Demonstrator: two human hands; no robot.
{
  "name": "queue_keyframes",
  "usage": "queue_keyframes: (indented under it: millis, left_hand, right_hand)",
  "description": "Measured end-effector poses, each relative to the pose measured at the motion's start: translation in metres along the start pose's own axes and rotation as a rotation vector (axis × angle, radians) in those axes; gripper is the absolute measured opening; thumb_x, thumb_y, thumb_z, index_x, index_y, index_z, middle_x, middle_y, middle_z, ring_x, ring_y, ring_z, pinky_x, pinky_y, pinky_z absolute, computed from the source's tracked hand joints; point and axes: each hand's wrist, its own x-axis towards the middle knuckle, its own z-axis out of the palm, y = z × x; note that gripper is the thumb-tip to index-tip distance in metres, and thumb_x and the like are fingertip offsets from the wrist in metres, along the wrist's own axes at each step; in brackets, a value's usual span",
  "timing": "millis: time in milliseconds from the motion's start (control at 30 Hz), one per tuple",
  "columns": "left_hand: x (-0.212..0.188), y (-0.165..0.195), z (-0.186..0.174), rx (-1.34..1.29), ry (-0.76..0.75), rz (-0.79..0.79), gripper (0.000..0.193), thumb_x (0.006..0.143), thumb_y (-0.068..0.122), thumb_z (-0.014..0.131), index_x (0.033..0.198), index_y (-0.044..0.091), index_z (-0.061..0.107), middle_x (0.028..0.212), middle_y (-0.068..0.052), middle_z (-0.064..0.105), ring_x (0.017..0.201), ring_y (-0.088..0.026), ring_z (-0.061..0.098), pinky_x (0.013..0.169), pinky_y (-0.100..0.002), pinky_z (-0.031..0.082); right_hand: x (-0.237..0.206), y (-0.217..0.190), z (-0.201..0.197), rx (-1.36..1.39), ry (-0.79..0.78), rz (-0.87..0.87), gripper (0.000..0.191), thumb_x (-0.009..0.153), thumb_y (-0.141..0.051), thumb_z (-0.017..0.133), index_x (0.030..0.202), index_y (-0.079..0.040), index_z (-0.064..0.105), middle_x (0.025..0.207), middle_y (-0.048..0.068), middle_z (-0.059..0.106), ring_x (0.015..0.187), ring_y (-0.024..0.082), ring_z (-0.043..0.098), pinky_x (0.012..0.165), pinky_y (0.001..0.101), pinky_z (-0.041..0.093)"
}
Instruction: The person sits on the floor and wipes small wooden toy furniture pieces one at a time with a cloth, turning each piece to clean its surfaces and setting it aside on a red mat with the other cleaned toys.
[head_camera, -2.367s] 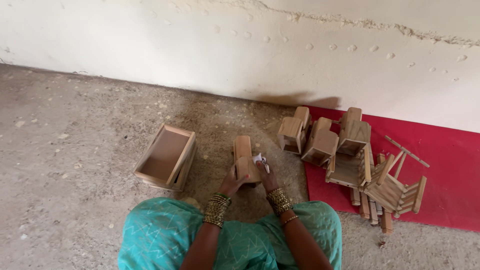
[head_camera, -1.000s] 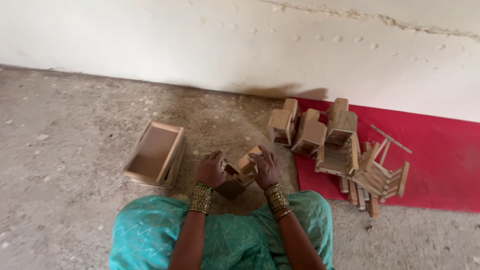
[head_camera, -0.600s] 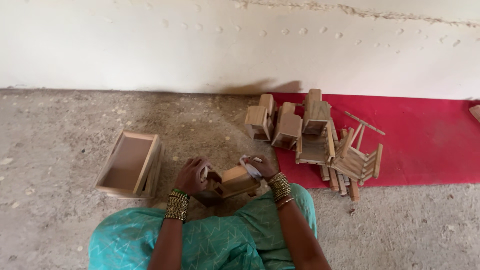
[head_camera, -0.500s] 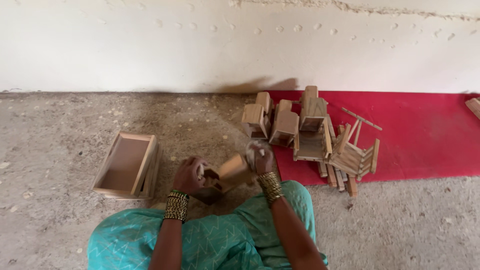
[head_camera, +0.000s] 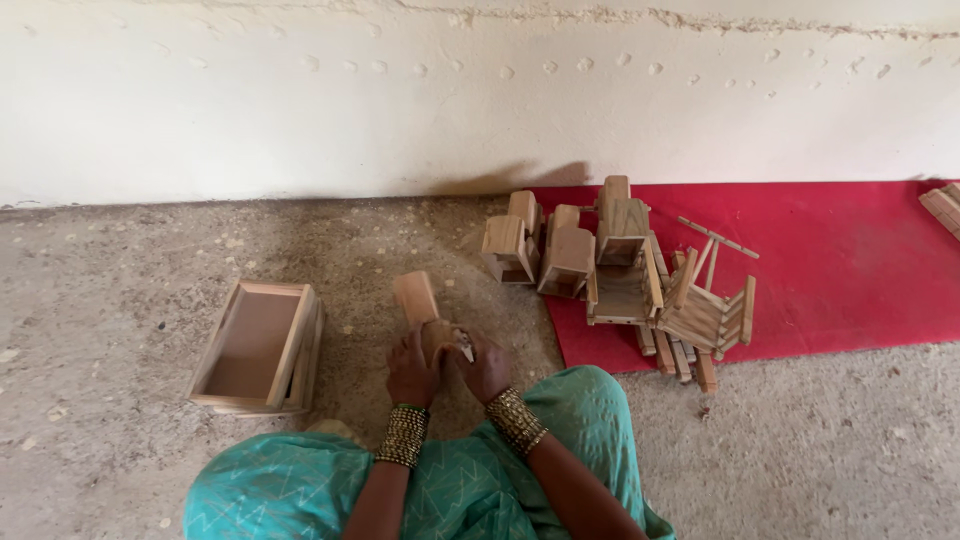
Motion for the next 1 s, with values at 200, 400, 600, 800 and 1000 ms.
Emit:
queue_keyframes:
  millis: [200, 400, 600, 800, 1000]
  left_hand:
    - [0.007, -0.012, -0.012, -0.420, -0.041, 0.019, 0.059, 0.104, 0.036, 0.050, 0.157, 0.017, 0.032, 0.144, -0.024, 0.060, 0.110, -0.042, 0.067, 0.076, -0.051, 0.060]
    - [0.004, -0.010, -0.008, -0.455, -0.170, -0.229, 0.076, 0.101, 0.038, 0.053, 0.164, 0.009, 0.020, 0.136, -0.025, 0.063, 0.110, -0.040, 0.069, 0.085, -0.048, 0.059]
    - [0.009, -0.013, 0.011, -0.658, -0.123, 0.041, 0.073, 0.105, 0.032, 0.056, 0.159, -0.003, 0.023, 0.150, -0.037, 0.045, 0.135, -0.048, 0.049, 0.104, -0.050, 0.048]
    - [0.007, -0.010, -0.002, -0.575, -0.260, 0.110, 0.069, 0.100, 0.034, 0.065, 0.158, 0.008, 0.038, 0.142, -0.018, 0.062, 0.127, -0.037, 0.059, 0.110, -0.046, 0.047]
    - [0.035, -0.043, -0.048, -0.004, -0.003, -0.113, 0.063, 0.093, 0.030, 0.071, 0.147, 0.007, 0.049, 0.139, -0.017, 0.059, 0.130, -0.037, 0.054, 0.107, -0.051, 0.044]
  right_hand:
    - [0.002, 0.022, 0.013, -0.184, -0.261, 0.406, 0.065, 0.096, -0.059, 0.071, 0.117, 0.002, 0.066, 0.097, 0.022, 0.073, 0.081, 0.032, 0.070, 0.068, 0.0432, 0.053]
    - [-0.004, 0.021, 0.038, 1.151, -0.130, 0.866, 0.041, 0.099, -0.036, 0.078, 0.111, 0.001, 0.066, 0.086, 0.004, 0.065, 0.066, 0.016, 0.066, 0.055, 0.0352, 0.059]
    - [0.010, 0.022, 0.032, 1.360, -0.074, 1.029, 0.028, 0.095, -0.029, 0.072, 0.115, -0.010, 0.069, 0.099, 0.004, 0.073, 0.081, 0.018, 0.073, 0.065, 0.0362, 0.064]
    - [0.010, 0.045, 0.009, 1.275, 0.053, 0.902, 0.026, 0.095, -0.027, 0.069, 0.112, -0.007, 0.070, 0.092, 0.004, 0.069, 0.077, 0.020, 0.068, 0.062, 0.0391, 0.060]
    - [0.031, 0.075, -0.051, 1.077, 0.167, 0.837, 0.026, 0.096, -0.026, 0.066, 0.108, -0.004, 0.072, 0.084, 0.003, 0.064, 0.071, 0.020, 0.063, 0.059, 0.0408, 0.055]
